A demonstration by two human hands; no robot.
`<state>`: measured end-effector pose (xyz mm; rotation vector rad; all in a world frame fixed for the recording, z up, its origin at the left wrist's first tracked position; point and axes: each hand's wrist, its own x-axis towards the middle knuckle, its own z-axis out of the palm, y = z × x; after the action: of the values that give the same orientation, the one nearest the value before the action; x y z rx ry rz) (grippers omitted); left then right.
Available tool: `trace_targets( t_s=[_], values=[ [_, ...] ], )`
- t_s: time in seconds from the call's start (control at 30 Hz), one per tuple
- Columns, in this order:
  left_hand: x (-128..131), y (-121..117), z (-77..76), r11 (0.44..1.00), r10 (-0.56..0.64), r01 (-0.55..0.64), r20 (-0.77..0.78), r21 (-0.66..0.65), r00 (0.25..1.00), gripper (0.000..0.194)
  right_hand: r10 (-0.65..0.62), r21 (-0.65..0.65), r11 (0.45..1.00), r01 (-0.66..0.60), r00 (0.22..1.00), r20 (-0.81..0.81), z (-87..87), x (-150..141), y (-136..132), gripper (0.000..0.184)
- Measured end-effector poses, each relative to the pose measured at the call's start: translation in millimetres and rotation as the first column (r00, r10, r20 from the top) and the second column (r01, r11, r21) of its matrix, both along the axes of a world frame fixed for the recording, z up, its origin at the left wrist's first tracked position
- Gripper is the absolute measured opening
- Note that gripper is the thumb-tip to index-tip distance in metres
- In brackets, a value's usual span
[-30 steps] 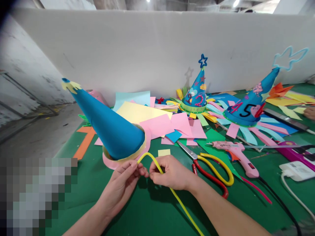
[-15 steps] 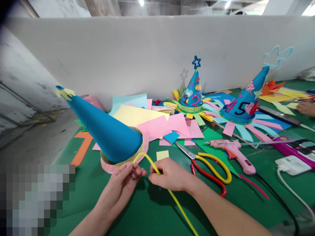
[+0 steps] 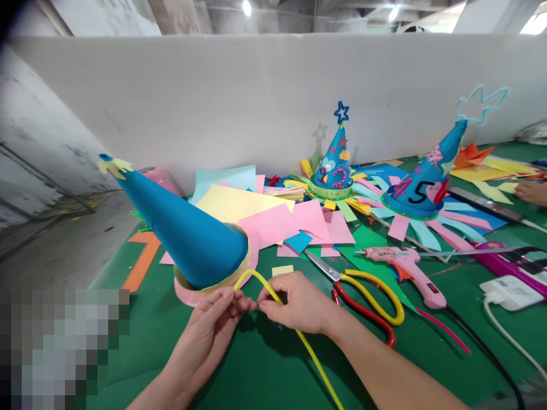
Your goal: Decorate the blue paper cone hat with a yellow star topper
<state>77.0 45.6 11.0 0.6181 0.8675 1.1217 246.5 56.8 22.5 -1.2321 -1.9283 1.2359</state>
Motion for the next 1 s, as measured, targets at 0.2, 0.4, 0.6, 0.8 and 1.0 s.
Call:
trace_targets(
  t_s=[0.2, 0.4, 0.6, 0.8, 1.0],
  values=[
    [-1.8, -2.4, -3.5, 1.0, -0.012, 0.014, -0.076, 0.027, 0.997, 0.013, -0.006, 0.069, 0.998, 0.002, 0.999, 0.054, -2.5, -0.3, 0.1, 0.01],
    [-1.7, -5.0, -2.5, 0.998, -0.028, 0.035, -0.119, 0.052, 0.992, 0.014, -0.002, 0.103, 0.995, -0.006, 0.997, 0.078, -3.3, -1.1, 0.6, 0.01],
    [-1.8, -3.7, -2.6, 0.997, -0.043, 0.048, -0.085, 0.066, 0.996, 0.014, -0.004, 0.134, 0.991, -0.001, 0.999, 0.038, -9.5, -3.1, -0.7, 0.011],
    [-2.7, -3.0, -3.1, 0.998, -0.043, 0.044, -0.008, 0.044, 0.999, 0.014, -0.012, 0.103, 0.995, 0.014, 1.0, -0.02, -10.4, -10.3, -3.6, 0.013],
    [-4.1, -0.5, -1.3, 0.999, -0.043, 0.041, 0.077, 0.024, 0.996, 0.016, 0.039, -0.075, 0.996, -0.048, 0.992, -0.117, -8.9, -10.6, -4.8, 0.01]
  ],
)
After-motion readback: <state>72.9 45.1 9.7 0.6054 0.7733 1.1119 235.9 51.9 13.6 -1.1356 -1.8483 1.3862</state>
